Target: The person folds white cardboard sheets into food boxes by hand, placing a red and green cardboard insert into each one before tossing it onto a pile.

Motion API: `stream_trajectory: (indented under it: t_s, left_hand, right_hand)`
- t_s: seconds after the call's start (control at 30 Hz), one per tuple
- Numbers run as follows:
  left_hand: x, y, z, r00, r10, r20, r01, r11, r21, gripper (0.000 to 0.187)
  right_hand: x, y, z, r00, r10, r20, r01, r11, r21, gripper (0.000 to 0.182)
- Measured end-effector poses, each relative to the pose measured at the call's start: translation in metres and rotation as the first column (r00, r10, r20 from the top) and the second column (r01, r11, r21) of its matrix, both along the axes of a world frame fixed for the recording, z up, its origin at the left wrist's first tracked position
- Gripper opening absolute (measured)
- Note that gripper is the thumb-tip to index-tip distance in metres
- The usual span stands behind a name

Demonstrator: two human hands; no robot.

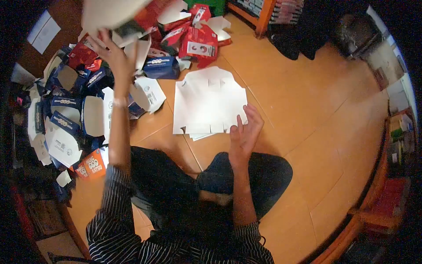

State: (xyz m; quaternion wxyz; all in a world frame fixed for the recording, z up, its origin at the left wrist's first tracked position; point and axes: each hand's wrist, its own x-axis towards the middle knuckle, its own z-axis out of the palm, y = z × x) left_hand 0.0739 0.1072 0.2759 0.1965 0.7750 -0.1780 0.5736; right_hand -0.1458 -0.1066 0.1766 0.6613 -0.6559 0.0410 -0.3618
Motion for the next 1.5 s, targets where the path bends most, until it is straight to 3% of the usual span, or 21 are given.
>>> stream_trajectory:
  t_s: [0.03,0.1,0.13,0.17,0.2,0.23,0.3,0.4,0.47,0.53,0.57,0.67,0.7,0.8,0.87,0.97,1.03,1.13,1.3,1.4,1.5]
  left_hand:
    - [0.024,0.000,-0.001,0.987,0.157,-0.030,-0.158,0.987,-0.037,0.088]
    - [0.032,-0.026,-0.043,0.943,-0.029,-0.331,-0.001,0.996,-0.091,0.083]
    - [0.024,-0.044,-0.080,0.847,-0.323,-0.421,0.323,0.943,-0.073,0.078]
    - [0.017,-0.063,-0.116,0.460,0.028,-0.887,0.346,0.915,0.208,0.079]
    - [-0.005,-0.080,-0.202,0.731,0.413,-0.544,0.259,0.569,0.781,0.087]
    - [-0.059,-0.086,-0.180,0.485,0.087,-0.870,0.671,0.600,0.435,0.096]
    - [-0.077,-0.092,-0.219,0.355,0.330,-0.875,0.746,0.464,0.477,0.105]
    - [-0.051,-0.079,-0.268,0.129,0.357,-0.925,0.831,0.470,0.297,0.100]
    - [-0.039,-0.063,-0.268,0.293,0.233,-0.927,0.828,0.423,0.368,0.082]
    - [-0.015,-0.053,-0.267,0.068,-0.030,-0.997,0.928,0.370,0.052,0.053]
    - [-0.009,-0.046,-0.263,-0.043,-0.026,-0.999,0.926,0.374,-0.050,0.029]
    - [-0.005,-0.038,-0.256,-0.021,-0.073,-0.997,0.830,0.555,-0.058,0.019]
    - [-0.015,-0.038,-0.246,-0.112,-0.300,-0.947,0.770,0.577,-0.274,0.020]
    - [-0.049,-0.039,-0.187,-0.304,-0.309,-0.901,0.688,0.583,-0.431,0.020]
    - [-0.085,-0.031,-0.155,-0.332,-0.388,-0.860,0.733,0.468,-0.494,0.019]
    - [-0.134,-0.013,-0.130,-0.301,-0.448,-0.842,0.673,0.526,-0.521,0.019]
    - [-0.155,0.000,-0.130,-0.562,-0.587,-0.583,0.250,0.551,-0.796,0.012]
    - [-0.177,0.011,-0.116,-0.462,-0.721,-0.516,0.188,0.489,-0.852,0.019]
    - [-0.195,0.030,-0.103,-0.531,-0.719,-0.449,0.045,0.505,-0.862,0.039]
    - [-0.199,0.031,-0.111,-0.562,-0.712,-0.421,0.084,0.457,-0.886,0.042]
    - [-0.202,0.036,-0.106,-0.581,-0.696,-0.421,0.113,0.443,-0.889,0.041]
  right_hand:
    - [-0.004,-0.004,-0.003,0.996,-0.037,-0.079,0.035,0.999,-0.027,0.043]
    - [-0.009,-0.017,-0.014,0.985,-0.089,-0.145,0.082,0.995,-0.055,0.040]
    - [-0.011,-0.025,-0.028,0.980,-0.079,-0.182,0.096,0.992,0.087,0.035]
    - [-0.015,-0.029,-0.041,0.973,-0.063,-0.220,0.114,0.967,0.228,0.031]
    - [-0.019,-0.028,-0.044,0.971,-0.071,-0.230,0.125,0.965,0.232,0.031]
    - [-0.024,-0.029,-0.047,0.973,-0.051,-0.226,0.106,0.965,0.238,0.028]
    - [-0.035,-0.033,-0.049,0.972,-0.033,-0.234,0.088,0.969,0.231,0.026]
    - [-0.049,-0.038,-0.051,0.954,-0.044,-0.297,0.101,0.978,0.181,0.026]
    - [-0.053,-0.035,-0.057,0.924,-0.007,-0.382,0.128,0.948,0.292,0.025]
    - [-0.054,-0.024,-0.070,0.910,0.064,-0.410,0.079,0.944,0.322,0.024]
    - [-0.051,-0.018,-0.077,0.895,0.132,-0.427,0.023,0.941,0.339,0.024]
    - [-0.042,0.008,-0.104,0.861,0.297,-0.412,-0.208,0.946,0.247,0.026]
    - [-0.039,0.014,-0.101,0.865,0.290,-0.408,-0.204,0.949,0.241,0.026]
    - [-0.030,0.025,-0.097,0.732,0.317,-0.603,-0.077,0.918,0.389,0.031]
    - [-0.014,0.026,-0.098,0.958,-0.050,-0.282,0.110,0.973,0.203,0.035]
    - [-0.004,0.017,-0.081,0.974,0.064,-0.217,-0.064,0.998,0.008,0.027]
    - [-0.003,0.027,-0.057,0.968,0.172,-0.185,-0.198,0.971,-0.133,0.016]
    - [-0.010,0.047,-0.037,0.956,0.198,-0.216,-0.276,0.855,-0.440,0.015]
    - [-0.019,0.046,-0.031,0.791,0.399,-0.463,-0.597,0.668,-0.444,0.015]
    - [-0.030,0.056,-0.027,0.747,0.534,-0.396,-0.665,0.606,-0.436,0.015]
    - [-0.043,0.055,-0.039,0.827,0.370,-0.423,-0.546,0.707,-0.449,0.014]
